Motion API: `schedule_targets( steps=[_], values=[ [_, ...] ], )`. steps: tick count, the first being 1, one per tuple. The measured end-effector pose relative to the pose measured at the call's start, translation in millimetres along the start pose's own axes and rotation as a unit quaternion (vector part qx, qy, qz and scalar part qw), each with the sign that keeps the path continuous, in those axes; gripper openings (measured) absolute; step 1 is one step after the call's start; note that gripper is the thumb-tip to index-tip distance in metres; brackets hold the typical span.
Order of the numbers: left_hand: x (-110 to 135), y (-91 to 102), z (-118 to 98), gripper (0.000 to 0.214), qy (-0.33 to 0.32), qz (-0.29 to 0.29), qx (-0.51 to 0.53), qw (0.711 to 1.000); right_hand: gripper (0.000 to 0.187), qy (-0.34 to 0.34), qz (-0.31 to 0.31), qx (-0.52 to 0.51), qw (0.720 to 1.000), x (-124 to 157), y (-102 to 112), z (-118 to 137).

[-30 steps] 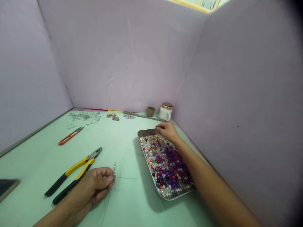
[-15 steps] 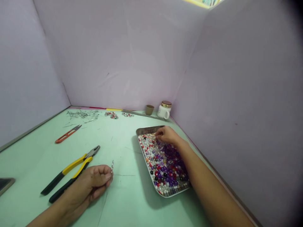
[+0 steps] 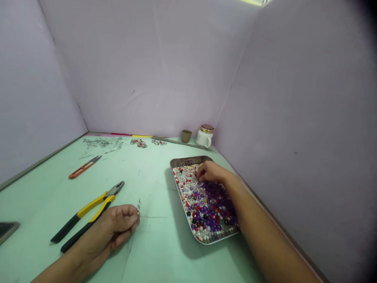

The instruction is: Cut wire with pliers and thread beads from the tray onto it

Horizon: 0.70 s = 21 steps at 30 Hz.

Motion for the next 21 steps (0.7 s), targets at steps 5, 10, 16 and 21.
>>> schedule_targets(
  steps=[5, 10, 16, 21],
  values=[
    [0, -0.2, 1, 0.02, 0.001, 0.007, 0.003, 1.0, 0.018, -0.004, -0.002, 0.029, 1.0, -1, -2, 4],
    [0, 1.2, 1, 0.019, 0.009, -0.012, -0.013, 1.0, 0.016, -0.001, -0.015, 0.056, 0.998, 0, -2, 10],
    [1, 3.0, -3, 0.013, -0.009, -0.049, -0.027, 0.998, 0.011, 0.001, -0.023, 0.081, 0.996, -3, -3, 13],
    [0, 5.1, -1, 0.011, -0.006, -0.052, -0.035, 0.998, 0.017, -0.004, -0.026, 0.104, 0.994, -1, -2, 13]
  ],
)
Point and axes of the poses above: each hand's wrist, its own x-axis away from the middle knuckle, its own y-axis out of the back of the hand, z = x × y, the point moved 10 cm from there along -x, towards the middle knuckle, and after that the axes turned 5 degrees about -y, right-handed, at the moved point
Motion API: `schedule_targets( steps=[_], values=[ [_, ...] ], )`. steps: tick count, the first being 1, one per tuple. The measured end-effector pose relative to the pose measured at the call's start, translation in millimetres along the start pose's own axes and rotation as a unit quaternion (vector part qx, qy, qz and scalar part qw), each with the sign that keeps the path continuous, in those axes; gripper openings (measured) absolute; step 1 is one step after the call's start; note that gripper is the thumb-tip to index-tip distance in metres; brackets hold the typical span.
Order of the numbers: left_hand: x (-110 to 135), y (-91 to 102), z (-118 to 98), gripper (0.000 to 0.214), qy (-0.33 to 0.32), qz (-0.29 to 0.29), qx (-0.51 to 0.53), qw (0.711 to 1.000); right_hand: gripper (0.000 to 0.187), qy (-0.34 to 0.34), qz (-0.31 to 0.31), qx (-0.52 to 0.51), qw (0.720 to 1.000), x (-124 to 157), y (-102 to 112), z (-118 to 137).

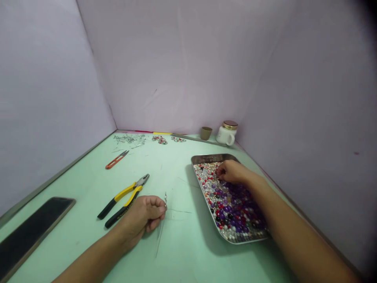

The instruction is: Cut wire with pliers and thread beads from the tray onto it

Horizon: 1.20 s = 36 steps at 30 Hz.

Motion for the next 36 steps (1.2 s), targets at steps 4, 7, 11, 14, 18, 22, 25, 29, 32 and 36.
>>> schedule_targets(
  steps=[4, 7, 11, 14, 18, 22, 25, 29, 32, 36],
  values=[
    [1, -0.9, 1, 0.013, 0.0, 0.009, -0.004, 1.0, 0.022, -0.053, -0.05, 0.028, 0.997, 16, 22, 2],
    [1, -1.0, 3, 0.014, 0.003, 0.012, -0.004, 1.0, 0.019, -0.041, -0.095, 0.01, 0.995, 34, 45, 20],
    [-1, -2.7, 5, 0.017, 0.015, 0.022, 0.002, 1.0, 0.012, -0.017, -0.017, -0.001, 1.0, 45, 40, 39],
    [-2, -3.7, 5, 0.018, 0.019, 0.029, 0.004, 0.999, 0.011, -0.03, 0.055, -0.003, 0.998, 48, 23, 37],
    [-1, -3.0, 5, 0.019, 0.016, 0.035, -0.007, 0.999, 0.016, -0.023, 0.129, -0.003, 0.991, 51, -3, 39],
    [0, -2.8, 5, 0.018, 0.017, 0.036, -0.009, 0.999, 0.018, -0.005, 0.152, -0.001, 0.988, 55, -13, 51],
    [0, -2.2, 5, 0.017, 0.02, 0.031, -0.005, 0.999, 0.018, -0.026, 0.143, 0.039, 0.989, 57, -10, 50],
    [1, -3.0, 5, 0.018, 0.017, 0.038, -0.004, 0.999, 0.019, -0.061, 0.148, 0.064, 0.985, 57, -10, 41],
    [0, -3.5, 5, 0.019, 0.014, 0.041, -0.004, 0.999, 0.022, -0.058, 0.159, 0.06, 0.984, 57, -15, 42],
    [-1, -3.3, 5, 0.018, 0.016, 0.037, -0.004, 0.999, 0.023, -0.045, 0.159, 0.081, 0.983, 58, -15, 50]
  ],
)
Point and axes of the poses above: each hand's wrist, its own x-axis away from the middle knuckle, its own y-axis out of the back of the hand, z = x × y, the point moved 10 cm from there along -x, towards the middle knuckle, and after that the axes turned 5 degrees about -y, right-handed, at the moved point
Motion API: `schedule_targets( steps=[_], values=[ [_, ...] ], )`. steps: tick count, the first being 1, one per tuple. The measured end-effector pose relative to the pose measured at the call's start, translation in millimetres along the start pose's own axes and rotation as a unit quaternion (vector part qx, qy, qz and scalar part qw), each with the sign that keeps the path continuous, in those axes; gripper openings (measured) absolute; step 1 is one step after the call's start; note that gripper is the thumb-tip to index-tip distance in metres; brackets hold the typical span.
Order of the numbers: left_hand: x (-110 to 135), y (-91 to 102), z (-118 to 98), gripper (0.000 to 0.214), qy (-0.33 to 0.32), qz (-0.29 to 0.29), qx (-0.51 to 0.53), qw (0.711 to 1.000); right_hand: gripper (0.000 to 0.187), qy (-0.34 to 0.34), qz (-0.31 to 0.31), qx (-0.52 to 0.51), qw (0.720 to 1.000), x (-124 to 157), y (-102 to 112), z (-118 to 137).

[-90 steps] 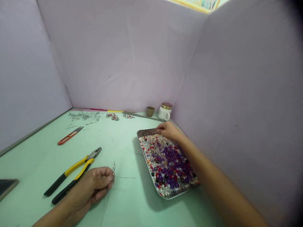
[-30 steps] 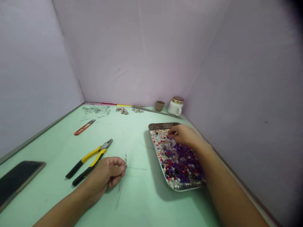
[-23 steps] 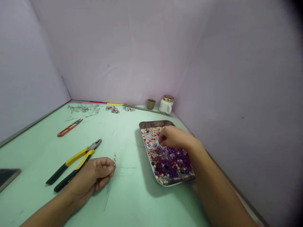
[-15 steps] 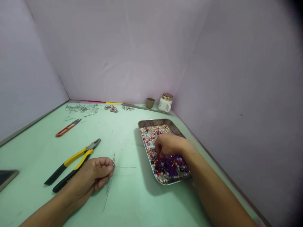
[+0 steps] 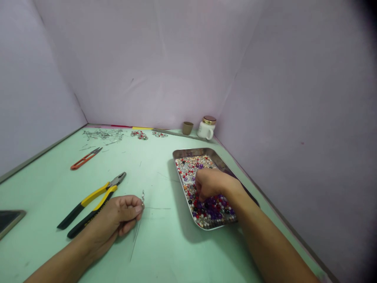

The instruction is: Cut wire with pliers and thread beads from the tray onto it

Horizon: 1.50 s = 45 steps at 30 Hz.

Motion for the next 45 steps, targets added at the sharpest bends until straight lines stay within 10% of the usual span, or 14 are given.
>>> schedule_targets(
  steps=[8, 13, 15, 20, 24, 45],
  values=[
    [2, -1.8, -4, 0.017, -0.01, -0.007, 0.011, 1.0, 0.014, 0.016, -0.038, -0.005, 0.999, 5, 7, 10],
    [5, 6.3, -15, 0.015, -0.036, -0.032, 0.017, 0.999, 0.005, 0.049, -0.181, -0.182, 0.965, 30, 49, 9],
    [7, 14.8, -25, 0.013, -0.063, -0.057, 0.025, 0.996, 0.009, 0.109, -0.185, -0.397, 0.892, 45, 59, 21],
    [20, 43.8, -52, 0.013, -0.144, -0.171, 0.015, 0.975, 0.02, 0.193, 0.007, -0.777, 0.599, 52, 15, 97],
    [28, 51.6, -64, 0.013, -0.181, -0.212, 0.015, 0.96, 0.02, 0.153, 0.095, -0.853, 0.49, 30, -35, 140],
    [35, 34.8, -69, 0.011, -0.224, -0.179, -0.002, 0.958, 0.023, 0.122, 0.018, -0.89, 0.44, 25, -49, 127]
  ],
)
Point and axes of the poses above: each hand's wrist, its own x-axis away from the middle knuckle, its own y-axis out of the back of the hand, z = x × y, the point moved 10 cm from there along -x, towards the middle knuckle, and after that the axes turned 5 degrees about -y, right-handed, at the moved point
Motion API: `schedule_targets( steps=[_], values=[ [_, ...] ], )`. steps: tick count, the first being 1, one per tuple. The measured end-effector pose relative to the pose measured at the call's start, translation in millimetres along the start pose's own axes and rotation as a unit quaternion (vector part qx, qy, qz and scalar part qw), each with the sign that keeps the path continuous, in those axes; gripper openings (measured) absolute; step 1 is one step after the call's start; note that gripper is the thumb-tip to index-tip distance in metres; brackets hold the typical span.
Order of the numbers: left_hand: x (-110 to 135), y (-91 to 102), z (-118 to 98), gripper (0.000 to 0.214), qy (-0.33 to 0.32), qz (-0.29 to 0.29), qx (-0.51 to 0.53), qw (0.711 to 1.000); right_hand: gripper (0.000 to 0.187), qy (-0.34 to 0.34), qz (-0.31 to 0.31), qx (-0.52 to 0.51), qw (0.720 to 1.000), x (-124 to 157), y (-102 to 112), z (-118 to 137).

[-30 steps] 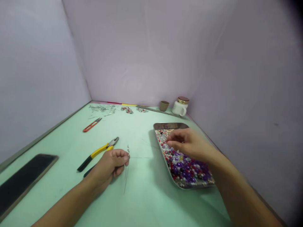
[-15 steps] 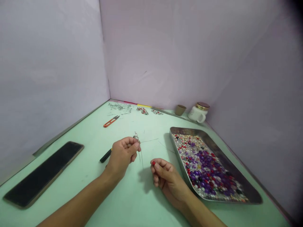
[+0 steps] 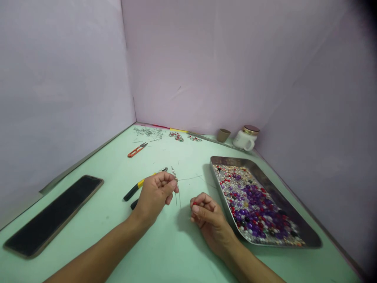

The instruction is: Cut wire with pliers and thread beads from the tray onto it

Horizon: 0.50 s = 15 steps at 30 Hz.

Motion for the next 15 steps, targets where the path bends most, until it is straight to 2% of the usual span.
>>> schedule_targets(
  steps=[4, 11, 15],
  values=[
    [-1, 1.8, -2, 0.011, -0.012, -0.012, 0.008, 1.0, 0.026, 0.004, -0.02, 0.02, 1.0, -2, 4, 0],
    [5, 21.2, -19, 0.008, -0.087, -0.101, 0.036, 0.99, 0.025, -0.013, -0.025, 0.11, 0.993, -4, 5, -10],
    [9, 19.3, -27, 0.005, -0.121, -0.107, 0.011, 0.987, 0.023, -0.011, -0.021, 0.139, 0.99, -5, 6, -12]
  ],
)
Point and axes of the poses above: each hand's wrist, its own x-axis away from the middle knuckle, its own y-axis out of the back of the hand, z = x × y, the point moved 10 cm from there along -x, towards the middle knuckle, and after that the axes turned 5 degrees about -y, right-handed, at the moved point
